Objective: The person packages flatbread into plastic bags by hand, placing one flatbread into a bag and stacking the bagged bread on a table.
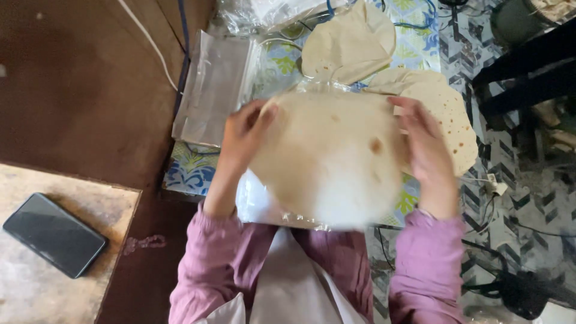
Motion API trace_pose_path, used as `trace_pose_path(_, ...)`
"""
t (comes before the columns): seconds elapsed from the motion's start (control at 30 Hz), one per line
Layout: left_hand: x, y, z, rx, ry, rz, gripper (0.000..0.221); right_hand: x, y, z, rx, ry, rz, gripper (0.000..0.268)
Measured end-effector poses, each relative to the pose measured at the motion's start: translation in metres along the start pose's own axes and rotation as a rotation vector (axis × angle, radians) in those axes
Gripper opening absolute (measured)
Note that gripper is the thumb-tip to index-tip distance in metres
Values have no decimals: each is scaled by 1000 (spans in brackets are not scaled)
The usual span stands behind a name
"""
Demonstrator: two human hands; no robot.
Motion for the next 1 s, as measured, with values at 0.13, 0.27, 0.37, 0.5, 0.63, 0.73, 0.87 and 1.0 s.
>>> trace_pose_path(0.13, -9, -27, 32, 251, -539, -14, 50, 14, -18, -48, 132, 230, 28, 49)
trace_pose_path(0.27, -5, -11, 14, 268, -246, -43, 50, 14, -17, -48, -9, 247, -13, 60)
trace_pose_path(0.37, 0, -7, 2, 288, -243, -77, 53, 10, -11, -44, -56, 264, -87, 54)
trace_pose_path(0.5, -3, -7, 17, 296, -386, -68, 56, 4, -15, -81, -25, 329, -81, 46)
trace_pose_path(0.63, -16, -9, 17, 284, -416, -94, 57, 3, -14, -85, -53, 352, -84, 44)
trace_pose_path(0.73, -59, -22, 64, 120, -419, -238, 40, 4, -8, -76, -86, 367, -89, 45)
trace_pose_path(0.87, -106, -24, 124, 596, -1159, -586, 49, 4, 4, -66, -19, 390, -120, 45)
trace_pose_path(1.0, -114, -16, 149, 553, -1108, -514, 59, 5, 9, -62, -24, 474, -126, 43)
Point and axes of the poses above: each hand's wrist, its own y-axis away from the middle knuckle, its own x-axis out of the palm, z = x × y, the point moved 8 cm from there along -y, towards the middle knuckle, and after that the axes turned 15 degrees about y, right-handed, at the moved point
